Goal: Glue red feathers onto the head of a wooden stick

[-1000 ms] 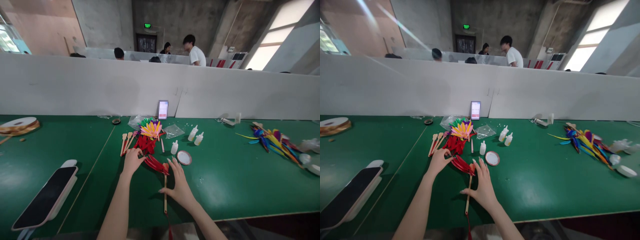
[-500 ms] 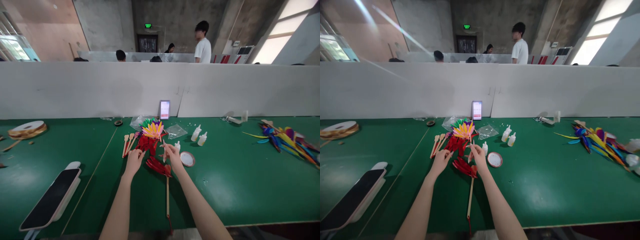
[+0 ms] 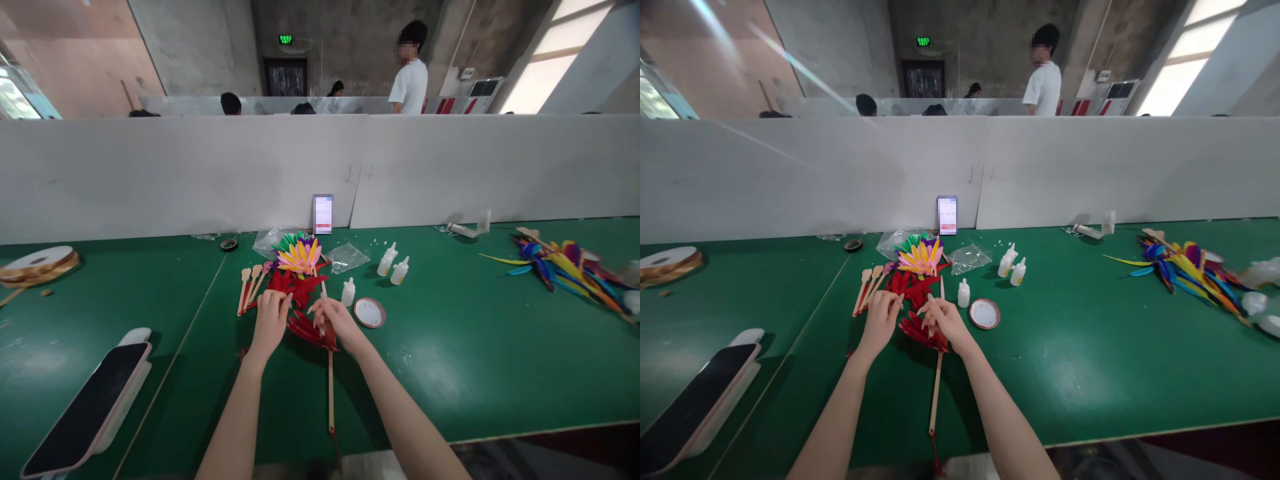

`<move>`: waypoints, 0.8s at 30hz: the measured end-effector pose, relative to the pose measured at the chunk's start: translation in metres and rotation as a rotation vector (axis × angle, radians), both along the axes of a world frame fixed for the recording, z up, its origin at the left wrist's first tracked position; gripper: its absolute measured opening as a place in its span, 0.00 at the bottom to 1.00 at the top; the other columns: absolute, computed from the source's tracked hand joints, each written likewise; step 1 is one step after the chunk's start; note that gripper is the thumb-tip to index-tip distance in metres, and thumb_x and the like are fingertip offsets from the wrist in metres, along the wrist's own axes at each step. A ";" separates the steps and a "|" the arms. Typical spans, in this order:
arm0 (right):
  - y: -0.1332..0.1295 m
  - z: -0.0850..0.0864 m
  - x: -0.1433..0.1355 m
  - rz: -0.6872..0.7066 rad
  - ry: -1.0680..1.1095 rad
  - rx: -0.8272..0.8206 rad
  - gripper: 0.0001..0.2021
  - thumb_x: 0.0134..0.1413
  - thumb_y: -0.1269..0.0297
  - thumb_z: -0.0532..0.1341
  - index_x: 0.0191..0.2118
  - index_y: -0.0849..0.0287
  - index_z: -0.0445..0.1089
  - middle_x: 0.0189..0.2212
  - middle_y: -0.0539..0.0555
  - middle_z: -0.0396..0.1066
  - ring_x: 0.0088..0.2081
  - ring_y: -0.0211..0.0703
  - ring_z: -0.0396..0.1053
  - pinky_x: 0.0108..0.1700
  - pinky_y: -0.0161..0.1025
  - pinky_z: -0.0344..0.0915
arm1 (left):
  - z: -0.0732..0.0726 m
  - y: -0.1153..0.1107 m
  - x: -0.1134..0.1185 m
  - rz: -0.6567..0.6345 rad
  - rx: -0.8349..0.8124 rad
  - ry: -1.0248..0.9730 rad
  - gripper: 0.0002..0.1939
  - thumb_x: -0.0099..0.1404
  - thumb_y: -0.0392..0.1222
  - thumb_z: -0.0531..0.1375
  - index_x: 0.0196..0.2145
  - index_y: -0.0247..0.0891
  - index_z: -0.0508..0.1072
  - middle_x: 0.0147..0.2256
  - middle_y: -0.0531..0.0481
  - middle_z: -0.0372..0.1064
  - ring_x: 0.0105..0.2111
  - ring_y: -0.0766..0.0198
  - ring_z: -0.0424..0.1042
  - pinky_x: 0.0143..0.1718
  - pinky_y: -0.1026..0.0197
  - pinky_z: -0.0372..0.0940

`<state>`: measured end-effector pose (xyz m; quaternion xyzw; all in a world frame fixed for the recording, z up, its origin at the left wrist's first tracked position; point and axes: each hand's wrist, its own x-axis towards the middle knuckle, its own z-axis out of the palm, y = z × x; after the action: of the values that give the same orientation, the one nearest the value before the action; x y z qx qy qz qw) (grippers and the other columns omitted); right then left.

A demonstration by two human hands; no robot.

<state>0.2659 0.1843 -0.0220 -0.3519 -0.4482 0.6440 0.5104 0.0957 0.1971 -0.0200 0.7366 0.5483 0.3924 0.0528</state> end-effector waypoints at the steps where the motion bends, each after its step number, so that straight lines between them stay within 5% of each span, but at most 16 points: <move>1: 0.000 0.000 0.000 0.002 0.000 0.000 0.24 0.47 0.41 0.57 0.28 0.61 0.69 0.14 0.46 0.65 0.13 0.31 0.60 0.16 0.29 0.55 | 0.003 -0.004 0.005 -0.025 0.031 0.025 0.10 0.66 0.44 0.48 0.30 0.39 0.65 0.33 0.47 0.62 0.35 0.58 0.62 0.40 0.55 0.59; 10: 0.004 0.006 0.001 -0.018 0.141 -0.014 0.37 0.45 0.29 0.38 0.19 0.59 0.64 0.13 0.50 0.62 0.14 0.33 0.59 0.17 0.31 0.55 | 0.012 -0.020 0.030 -0.132 0.145 0.088 0.07 0.67 0.41 0.48 0.33 0.39 0.64 0.34 0.47 0.59 0.37 0.60 0.62 0.40 0.57 0.61; 15: -0.001 0.013 0.005 -0.120 0.053 0.079 0.25 0.51 0.41 0.53 0.19 0.59 0.64 0.13 0.47 0.63 0.14 0.32 0.60 0.17 0.31 0.57 | 0.015 -0.020 0.029 -0.116 0.162 0.044 0.06 0.66 0.40 0.49 0.33 0.39 0.63 0.33 0.48 0.58 0.37 0.61 0.63 0.40 0.58 0.62; 19: -0.007 0.022 0.005 -0.228 0.015 0.121 0.15 0.43 0.51 0.65 0.30 0.59 0.69 0.16 0.45 0.66 0.14 0.32 0.61 0.17 0.31 0.61 | 0.016 -0.024 0.033 -0.158 0.144 -0.018 0.04 0.66 0.37 0.50 0.33 0.38 0.62 0.33 0.49 0.58 0.36 0.64 0.64 0.38 0.61 0.63; 24: -0.011 0.030 0.007 -0.210 -0.016 0.128 0.12 0.41 0.57 0.67 0.27 0.61 0.73 0.17 0.48 0.70 0.16 0.34 0.64 0.21 0.33 0.64 | 0.014 -0.028 0.039 -0.188 0.103 -0.102 0.04 0.66 0.37 0.50 0.34 0.38 0.63 0.34 0.49 0.59 0.35 0.64 0.65 0.36 0.61 0.64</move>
<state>0.2729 0.1737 0.0079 -0.3686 -0.4530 0.5543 0.5931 0.1346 0.1695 -0.0057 0.7656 0.4525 0.4503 0.0793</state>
